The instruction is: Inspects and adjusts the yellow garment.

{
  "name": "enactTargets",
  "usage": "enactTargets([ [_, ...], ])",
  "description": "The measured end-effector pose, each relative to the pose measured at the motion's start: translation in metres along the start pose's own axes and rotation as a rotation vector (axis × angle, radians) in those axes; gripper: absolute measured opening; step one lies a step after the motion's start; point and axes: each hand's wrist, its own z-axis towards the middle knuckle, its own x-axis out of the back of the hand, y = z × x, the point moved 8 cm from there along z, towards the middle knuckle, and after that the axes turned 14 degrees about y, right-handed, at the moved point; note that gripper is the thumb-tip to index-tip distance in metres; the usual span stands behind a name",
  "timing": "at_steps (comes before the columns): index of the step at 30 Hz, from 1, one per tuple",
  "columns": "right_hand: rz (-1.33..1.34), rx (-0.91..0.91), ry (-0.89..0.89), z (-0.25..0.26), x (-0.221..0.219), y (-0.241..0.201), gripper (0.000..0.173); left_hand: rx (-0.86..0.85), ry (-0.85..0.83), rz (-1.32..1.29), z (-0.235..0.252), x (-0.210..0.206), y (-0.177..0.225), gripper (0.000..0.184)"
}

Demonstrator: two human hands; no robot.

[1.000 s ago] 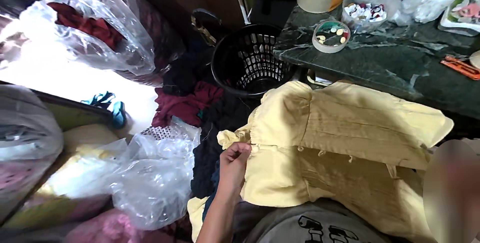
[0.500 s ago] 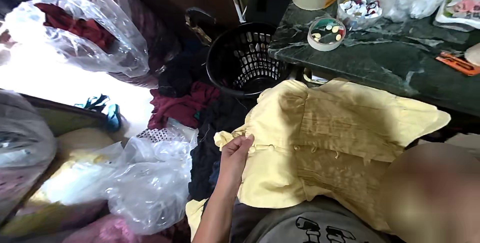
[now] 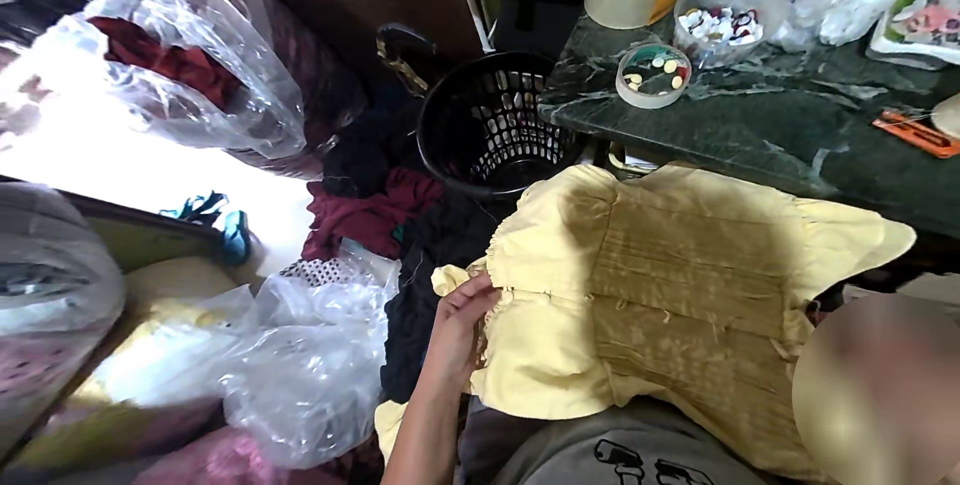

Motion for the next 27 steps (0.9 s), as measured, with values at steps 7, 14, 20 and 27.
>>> enactTargets([
  [7, 0.171, -0.104, -0.067, 0.006, -0.009, -0.002, 0.021, -0.065, -0.057, -0.061, -0.008, 0.002, 0.004, 0.053],
  [14, 0.156, -0.171, -0.165, 0.005, -0.010, 0.008, 0.029, -0.187, -0.164, -0.103, -0.009, 0.000, 0.013, 0.043],
  [20, 0.113, -0.231, -0.122, 0.002, -0.012, 0.011, 0.022, -0.217, -0.182, -0.110, -0.003, 0.001, 0.016, 0.046],
  [27, -0.030, -0.106, -0.164, 0.002, -0.015, 0.005, 0.014, -0.284, -0.277, -0.068, 0.003, 0.002, 0.021, 0.049],
])
